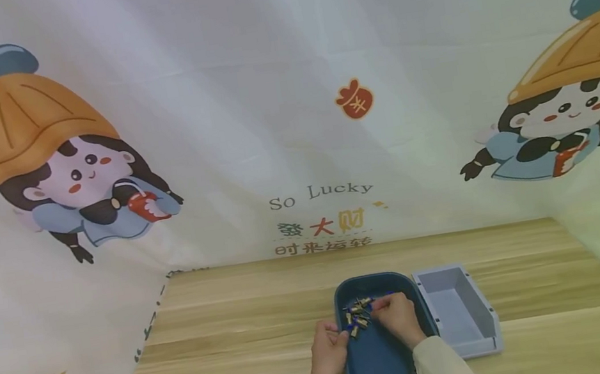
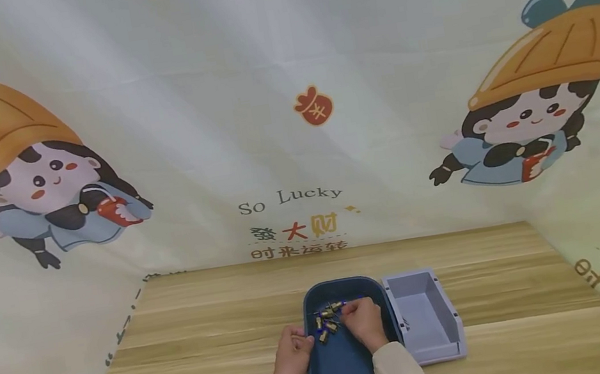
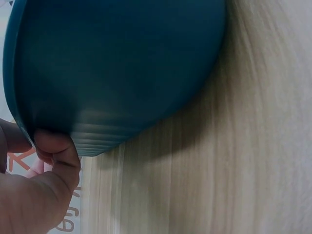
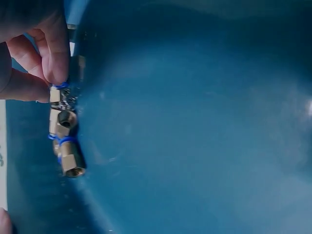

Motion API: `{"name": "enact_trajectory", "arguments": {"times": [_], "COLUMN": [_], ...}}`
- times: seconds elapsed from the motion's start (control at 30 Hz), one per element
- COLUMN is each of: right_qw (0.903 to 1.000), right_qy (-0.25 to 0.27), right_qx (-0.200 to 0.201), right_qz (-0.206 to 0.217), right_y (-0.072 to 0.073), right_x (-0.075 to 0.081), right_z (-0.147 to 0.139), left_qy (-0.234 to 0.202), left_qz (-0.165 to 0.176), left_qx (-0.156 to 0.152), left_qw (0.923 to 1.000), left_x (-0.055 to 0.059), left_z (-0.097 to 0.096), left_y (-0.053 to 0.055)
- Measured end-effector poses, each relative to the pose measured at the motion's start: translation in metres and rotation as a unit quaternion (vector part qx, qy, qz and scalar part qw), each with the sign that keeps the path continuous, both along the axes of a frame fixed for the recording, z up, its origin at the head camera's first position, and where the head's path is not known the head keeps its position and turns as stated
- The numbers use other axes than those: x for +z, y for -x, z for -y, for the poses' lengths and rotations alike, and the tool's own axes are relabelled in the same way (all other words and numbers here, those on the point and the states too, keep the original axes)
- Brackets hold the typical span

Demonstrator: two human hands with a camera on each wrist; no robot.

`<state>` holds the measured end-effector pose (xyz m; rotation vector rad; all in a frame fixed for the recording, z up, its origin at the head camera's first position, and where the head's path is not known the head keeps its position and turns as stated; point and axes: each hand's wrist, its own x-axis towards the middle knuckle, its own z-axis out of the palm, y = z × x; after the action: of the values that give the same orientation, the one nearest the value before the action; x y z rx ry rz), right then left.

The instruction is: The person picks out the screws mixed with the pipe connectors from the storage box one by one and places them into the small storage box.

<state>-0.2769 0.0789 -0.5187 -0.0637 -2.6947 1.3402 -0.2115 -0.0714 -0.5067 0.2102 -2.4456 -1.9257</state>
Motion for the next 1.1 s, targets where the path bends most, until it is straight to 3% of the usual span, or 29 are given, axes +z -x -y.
{"name": "enact_trajectory", "arguments": {"times": [0.5,1.1], "right_qw": [0.9981,0.9983], "right_qy": [-0.038,-0.028], "right_qx": [-0.02,-0.021], "right_qz": [-0.045,-0.048], "right_y": [0.006,0.006], "right_x": [-0.016,-0.014], "right_z": [0.008,0.008], "left_qy": [0.003,0.014], "left_qz": [0.013,0.015], "left_qx": [0.001,0.002], "left_qw": [0.9999,0.9998], "left_x": [-0.002,0.0], "left_z": [-0.001,0.0], "left_y": [0.0,0.002]}}
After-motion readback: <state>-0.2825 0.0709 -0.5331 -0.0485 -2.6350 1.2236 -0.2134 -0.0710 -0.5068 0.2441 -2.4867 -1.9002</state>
